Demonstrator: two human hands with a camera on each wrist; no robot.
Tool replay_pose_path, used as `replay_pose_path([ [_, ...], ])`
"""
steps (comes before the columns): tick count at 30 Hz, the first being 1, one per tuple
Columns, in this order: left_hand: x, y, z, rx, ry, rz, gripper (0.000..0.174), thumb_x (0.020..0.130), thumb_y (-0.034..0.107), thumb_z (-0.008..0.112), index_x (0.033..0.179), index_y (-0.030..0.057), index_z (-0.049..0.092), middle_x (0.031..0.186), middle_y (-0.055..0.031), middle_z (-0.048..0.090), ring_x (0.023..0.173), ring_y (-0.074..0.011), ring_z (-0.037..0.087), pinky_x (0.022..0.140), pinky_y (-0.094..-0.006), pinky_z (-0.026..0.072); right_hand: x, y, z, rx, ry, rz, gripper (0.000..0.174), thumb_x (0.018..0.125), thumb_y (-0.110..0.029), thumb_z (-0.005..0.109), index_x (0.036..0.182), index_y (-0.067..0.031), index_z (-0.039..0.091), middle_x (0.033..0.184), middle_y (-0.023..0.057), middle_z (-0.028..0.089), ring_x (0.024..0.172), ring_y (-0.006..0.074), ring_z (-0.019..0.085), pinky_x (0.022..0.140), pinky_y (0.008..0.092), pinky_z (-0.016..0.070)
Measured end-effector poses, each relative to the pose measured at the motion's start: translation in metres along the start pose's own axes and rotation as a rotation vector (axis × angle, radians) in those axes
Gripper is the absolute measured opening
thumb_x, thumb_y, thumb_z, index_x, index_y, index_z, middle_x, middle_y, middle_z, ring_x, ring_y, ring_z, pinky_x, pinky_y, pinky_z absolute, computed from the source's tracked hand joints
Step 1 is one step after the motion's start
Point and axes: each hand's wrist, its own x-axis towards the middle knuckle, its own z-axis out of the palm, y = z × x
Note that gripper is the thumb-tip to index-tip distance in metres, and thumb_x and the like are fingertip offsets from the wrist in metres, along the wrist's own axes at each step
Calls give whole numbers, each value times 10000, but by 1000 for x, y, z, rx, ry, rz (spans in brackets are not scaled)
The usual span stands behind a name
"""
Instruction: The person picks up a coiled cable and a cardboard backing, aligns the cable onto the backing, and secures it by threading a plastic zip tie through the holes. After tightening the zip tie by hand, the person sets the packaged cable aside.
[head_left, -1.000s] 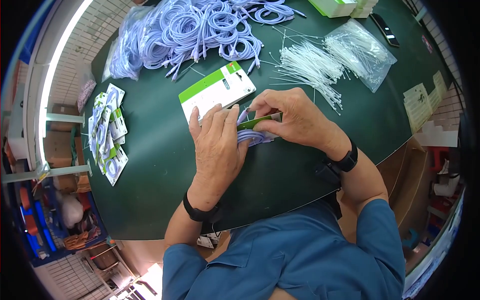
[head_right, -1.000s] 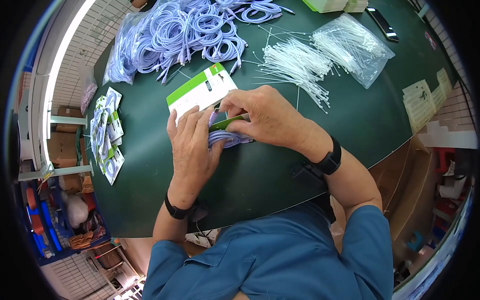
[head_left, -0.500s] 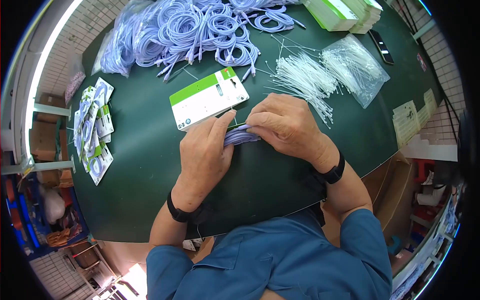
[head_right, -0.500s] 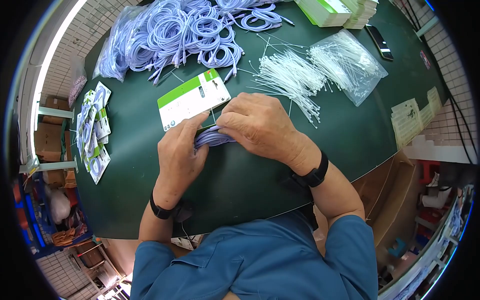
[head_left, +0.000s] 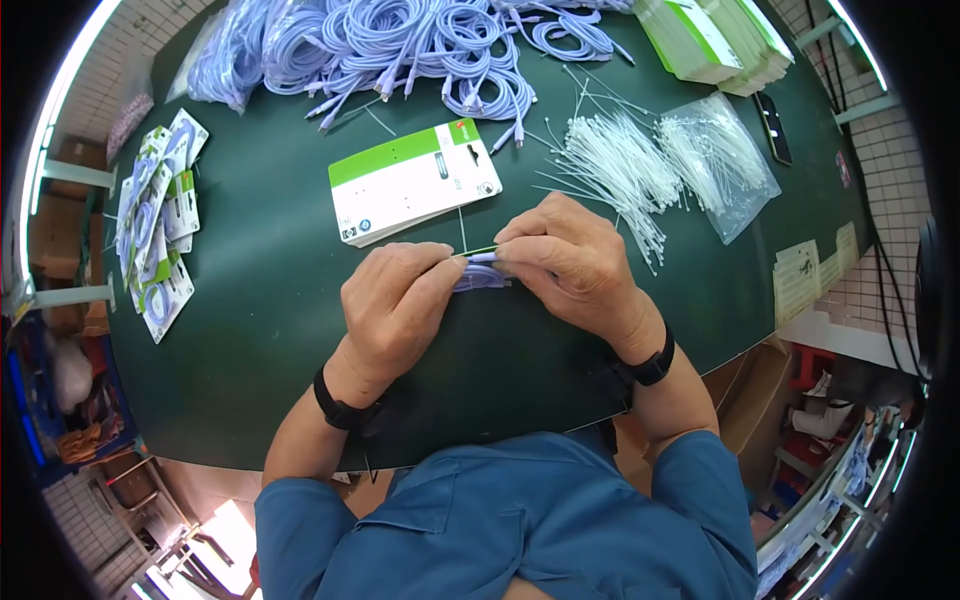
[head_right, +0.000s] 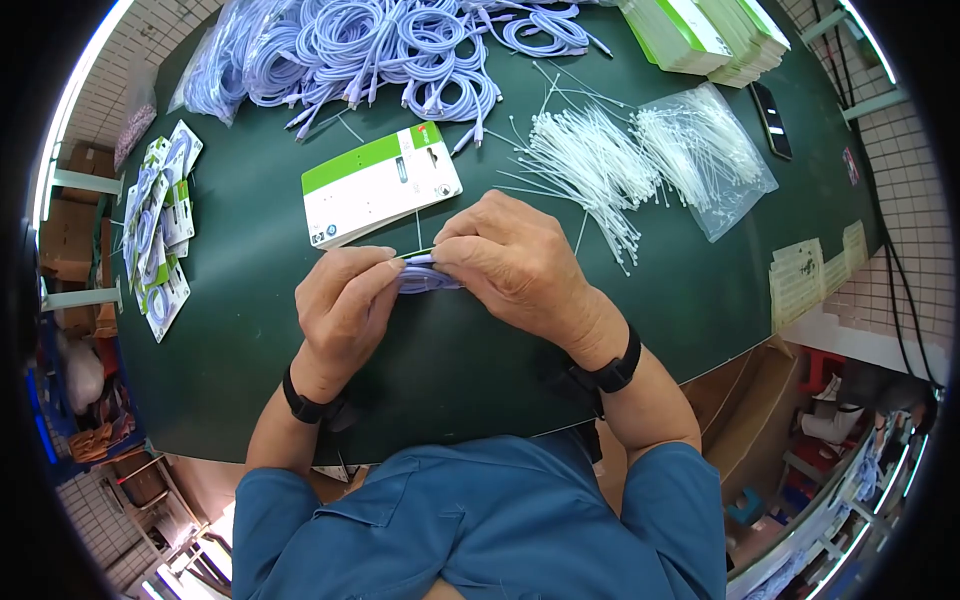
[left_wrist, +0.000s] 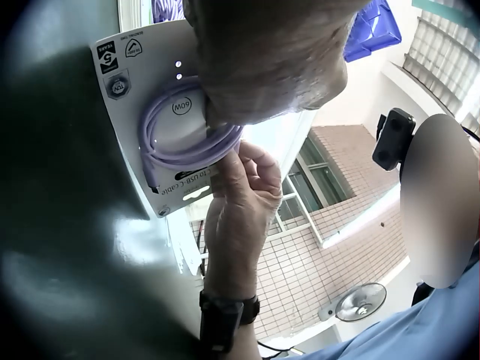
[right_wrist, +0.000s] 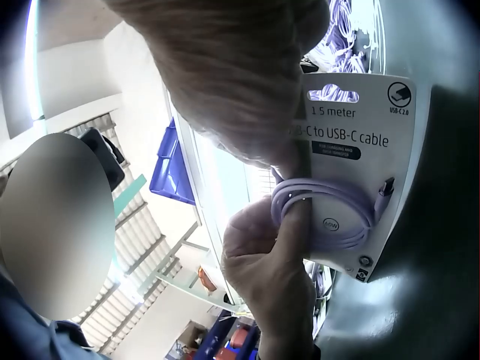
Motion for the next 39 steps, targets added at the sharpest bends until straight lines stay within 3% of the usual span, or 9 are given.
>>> replay_pose_path([
  [7, 8, 1, -6, 15, -19, -15, 321, 755, -76, 869, 1028, 27, 736, 1007, -125, 747, 822, -279, 722, 691, -359, 582, 0, 1, 1, -95, -27, -32, 326, 729, 76, 859, 988, -62, 718, 922, 75, 726, 748, 248, 648, 619, 339, 509],
  [15, 8, 3, -24, -17, -183, 10, 302, 772, 15, 839, 1060, 18, 748, 1081, -156, 716, 877, -301, 731, 725, -369, 607, -1, 2, 2, -86, -16, -78, 348, 714, 75, 864, 995, -67, 717, 922, 72, 713, 739, 250, 641, 599, 338, 503],
  [18, 8, 2, -24, 33, -186, 57, 308, 788, -59, 854, 1076, -2, 762, 1087, -182, 747, 878, -296, 751, 729, -339, 628, -1, 2, 3, -81, -16, -75, 347, 712, 73, 867, 992, -66, 716, 918, 73, 713, 733, 247, 637, 589, 335, 498],
  [22, 1, -1, -15, 20, -115, 57, 272, 781, -8, 796, 1047, -25, 745, 1061, -177, 722, 873, -312, 745, 725, -371, 625, -3, 2, 5, -96, -6, -76, 340, 710, 71, 871, 980, -63, 715, 909, 76, 712, 723, 242, 631, 578, 333, 494],
  [34, 2, 4, -6, 99, -58, 50, 239, 778, -40, 771, 1010, -43, 715, 1019, -166, 708, 844, -297, 724, 709, -370, 608, -2, 2, 5, -107, -6, -90, 350, 692, 79, 875, 967, -59, 708, 907, 77, 714, 714, 240, 626, 571, 327, 486],
  [39, 4, 4, -5, 111, -81, 29, 243, 774, -37, 762, 1008, -34, 696, 1004, -155, 695, 841, -293, 712, 708, -371, 599, 1, 1, 2, -165, -24, -84, 340, 697, 5, 899, 966, -70, 705, 931, 70, 719, 744, 245, 640, 601, 347, 497],
])
